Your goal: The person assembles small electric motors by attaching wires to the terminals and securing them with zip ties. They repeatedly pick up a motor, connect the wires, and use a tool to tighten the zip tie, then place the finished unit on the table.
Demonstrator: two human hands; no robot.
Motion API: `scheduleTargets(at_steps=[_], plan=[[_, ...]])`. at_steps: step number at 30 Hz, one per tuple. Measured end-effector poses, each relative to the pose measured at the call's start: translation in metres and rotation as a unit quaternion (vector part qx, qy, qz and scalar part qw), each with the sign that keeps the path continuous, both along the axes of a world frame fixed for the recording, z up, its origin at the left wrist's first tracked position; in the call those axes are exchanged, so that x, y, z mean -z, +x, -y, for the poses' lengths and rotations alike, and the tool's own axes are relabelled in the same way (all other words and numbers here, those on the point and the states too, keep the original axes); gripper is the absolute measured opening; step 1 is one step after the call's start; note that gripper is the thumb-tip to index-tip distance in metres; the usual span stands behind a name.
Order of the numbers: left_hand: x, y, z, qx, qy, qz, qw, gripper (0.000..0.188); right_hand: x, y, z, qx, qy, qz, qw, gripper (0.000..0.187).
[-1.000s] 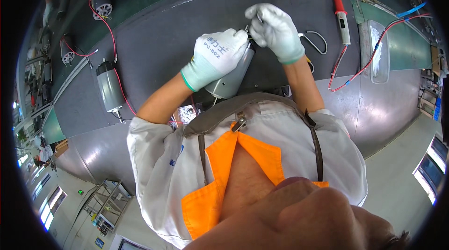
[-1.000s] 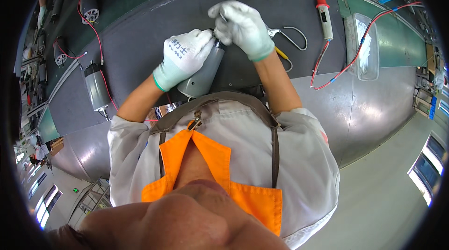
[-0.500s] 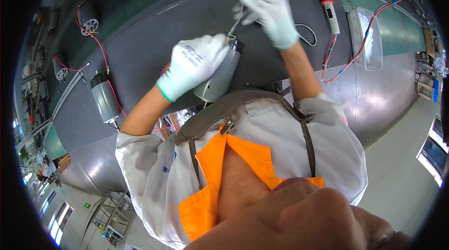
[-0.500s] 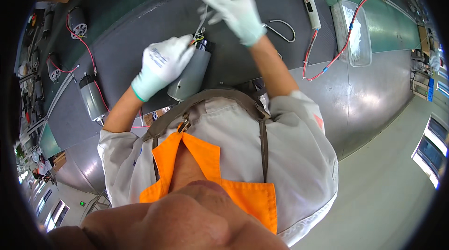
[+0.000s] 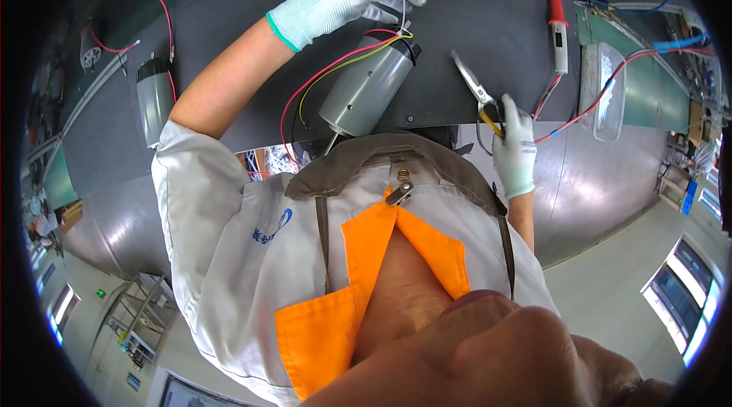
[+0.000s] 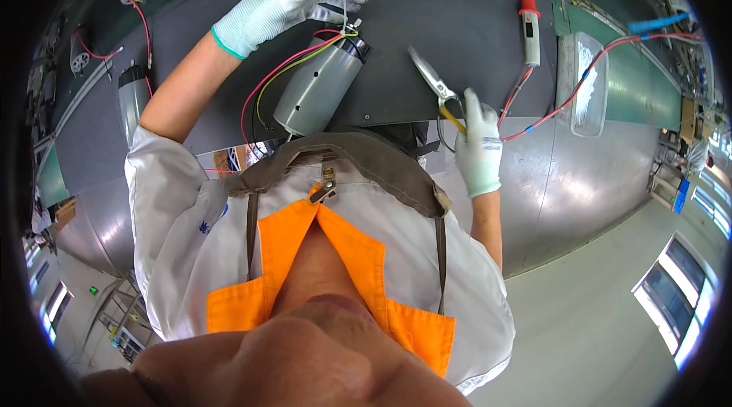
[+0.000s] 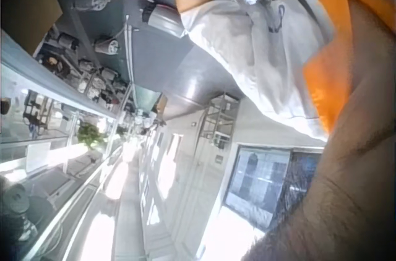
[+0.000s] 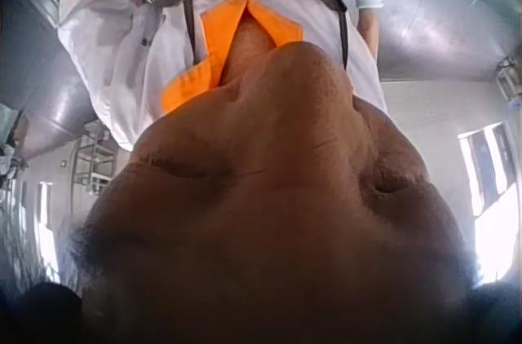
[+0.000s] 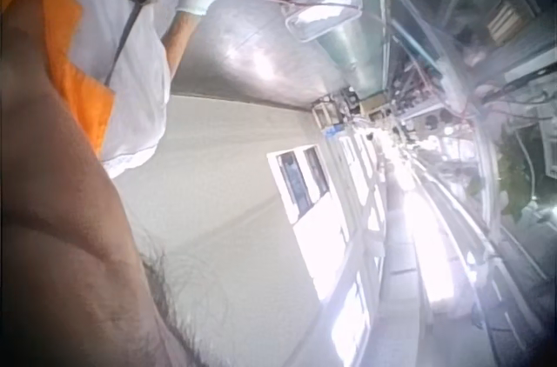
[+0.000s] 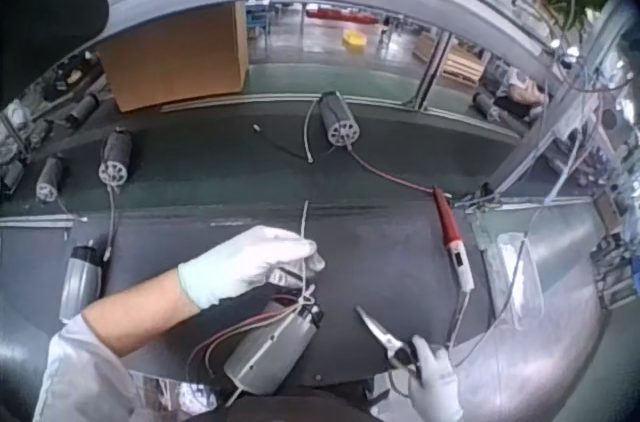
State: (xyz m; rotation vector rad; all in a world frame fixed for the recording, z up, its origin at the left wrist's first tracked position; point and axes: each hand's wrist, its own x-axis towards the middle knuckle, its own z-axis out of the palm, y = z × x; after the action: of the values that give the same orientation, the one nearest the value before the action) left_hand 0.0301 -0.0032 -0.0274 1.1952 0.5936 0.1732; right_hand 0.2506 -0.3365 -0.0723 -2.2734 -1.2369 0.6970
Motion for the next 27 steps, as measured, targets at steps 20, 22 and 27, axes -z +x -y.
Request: scheduleTargets(at_steps=[20, 22, 27], plan=[[0.003, -0.034, -0.002, -0.177, -0.078, 0.100, 0.976, 0.034, -0.080, -0.017, -0.145, -0.376, -0.036, 0.186, 0.907, 0.071], [-0.011, -0.076, -0.007, -0.105, 0.029, 0.099, 0.989, 0.037, -0.066, -0.003, -0.132, -0.318, -0.018, 0.231, 0.919, 0.070], [-0.048, -0.204, 0.032, 0.216, 0.289, -0.164, 0.918, 0.047, -0.056, 0.016, -0.119, -0.258, -0.035, 0.315, 0.913, 0.054]])
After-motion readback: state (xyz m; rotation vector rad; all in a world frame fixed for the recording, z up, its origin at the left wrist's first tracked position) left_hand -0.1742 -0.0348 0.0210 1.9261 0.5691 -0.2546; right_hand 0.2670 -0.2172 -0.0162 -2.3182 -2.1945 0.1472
